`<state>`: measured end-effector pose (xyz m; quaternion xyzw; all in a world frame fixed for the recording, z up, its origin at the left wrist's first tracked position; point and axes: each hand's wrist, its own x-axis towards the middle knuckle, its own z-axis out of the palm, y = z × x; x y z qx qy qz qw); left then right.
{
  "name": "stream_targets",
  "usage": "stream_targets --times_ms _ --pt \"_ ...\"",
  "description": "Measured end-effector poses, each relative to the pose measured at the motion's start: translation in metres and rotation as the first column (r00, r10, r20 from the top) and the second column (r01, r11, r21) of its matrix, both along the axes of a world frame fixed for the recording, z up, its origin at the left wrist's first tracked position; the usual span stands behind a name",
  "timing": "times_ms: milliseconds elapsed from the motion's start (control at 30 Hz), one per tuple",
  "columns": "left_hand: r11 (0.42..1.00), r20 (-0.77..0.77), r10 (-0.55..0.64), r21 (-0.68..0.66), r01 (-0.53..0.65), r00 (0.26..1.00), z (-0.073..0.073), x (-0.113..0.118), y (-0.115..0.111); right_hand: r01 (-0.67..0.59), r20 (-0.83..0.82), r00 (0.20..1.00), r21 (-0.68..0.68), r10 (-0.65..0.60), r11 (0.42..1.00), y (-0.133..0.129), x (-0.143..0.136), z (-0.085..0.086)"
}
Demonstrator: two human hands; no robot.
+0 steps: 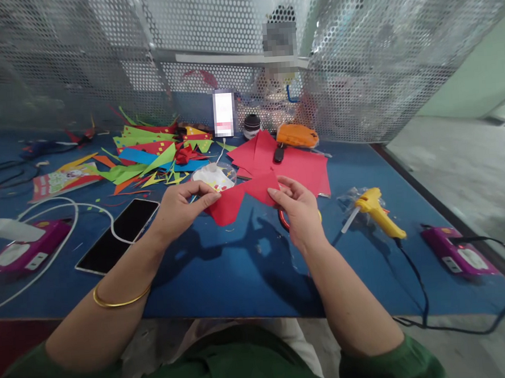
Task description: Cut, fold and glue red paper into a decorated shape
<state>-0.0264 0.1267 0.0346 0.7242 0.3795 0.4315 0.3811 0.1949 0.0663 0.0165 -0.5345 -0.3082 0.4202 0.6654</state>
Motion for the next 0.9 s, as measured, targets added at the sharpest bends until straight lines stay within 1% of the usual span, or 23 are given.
stream_targets --times_ms 67,167,233,333,400,467,567,633,700,800,833,867,900 --pt "1.0 -0.006 0.012 -0.009 -0.012 1.0 0.0 -0.003 0.002 -0.023 0.024 0.999 -0.007 0.023 1.0 0.0 0.0 0.001" --pt "0.995 -0.005 -0.006 -0.101 0.005 1.0 -0.001 -0.007 0.004 -0.092 0.038 0.995 -0.029 0.093 0.995 -0.001 -0.003 0.0" --pt "0.987 -0.004 -0.033 -0.159 0.032 0.999 -0.002 -0.006 0.003 -0.161 0.045 0.986 -0.054 0.163 0.986 -0.003 -0.007 -0.001" --pt "0.975 -0.021 -0.105 -0.198 0.099 0.994 -0.006 -0.002 -0.001 -0.245 0.075 0.965 -0.085 0.251 0.966 -0.007 -0.016 -0.004" --pt "0.955 -0.019 -0.17 -0.249 0.16 0.985 -0.009 0.002 -0.005 -0.282 0.09 0.952 -0.104 0.292 0.954 -0.009 -0.021 -0.006" --pt "0.921 0.0 -0.223 -0.328 0.211 0.975 -0.012 0.005 -0.009 -0.316 0.089 0.941 -0.125 0.328 0.94 -0.01 -0.025 -0.007" --pt "0.888 0.051 -0.207 -0.409 0.21 0.977 -0.014 0.008 -0.013 -0.36 0.079 0.924 -0.144 0.373 0.922 -0.01 -0.027 -0.009" --pt "0.878 0.08 -0.189 -0.433 0.205 0.979 -0.014 0.009 -0.015 -0.365 0.115 0.917 -0.143 0.382 0.92 -0.011 -0.027 -0.009" --pt "0.867 0.105 -0.214 -0.437 0.238 0.971 -0.013 0.01 -0.017 -0.362 0.181 0.905 -0.143 0.384 0.921 -0.011 -0.027 -0.009" --pt "0.859 0.122 -0.241 -0.434 0.27 0.963 -0.013 0.012 -0.018 -0.376 0.296 0.864 -0.156 0.407 0.913 -0.012 -0.026 -0.01" --pt "0.86 0.121 -0.227 -0.441 0.258 0.966 -0.012 0.012 -0.019 -0.365 0.354 0.849 -0.142 0.392 0.92 -0.013 -0.025 -0.01" --pt "0.859 0.125 -0.201 -0.455 0.236 0.972 -0.011 0.012 -0.019 -0.338 0.427 0.833 -0.11 0.351 0.935 -0.014 -0.023 -0.009" --pt "0.854 0.138 -0.167 -0.475 0.213 0.976 -0.009 0.012 -0.019 -0.295 0.508 0.812 -0.065 0.286 0.953 -0.014 -0.021 -0.008"
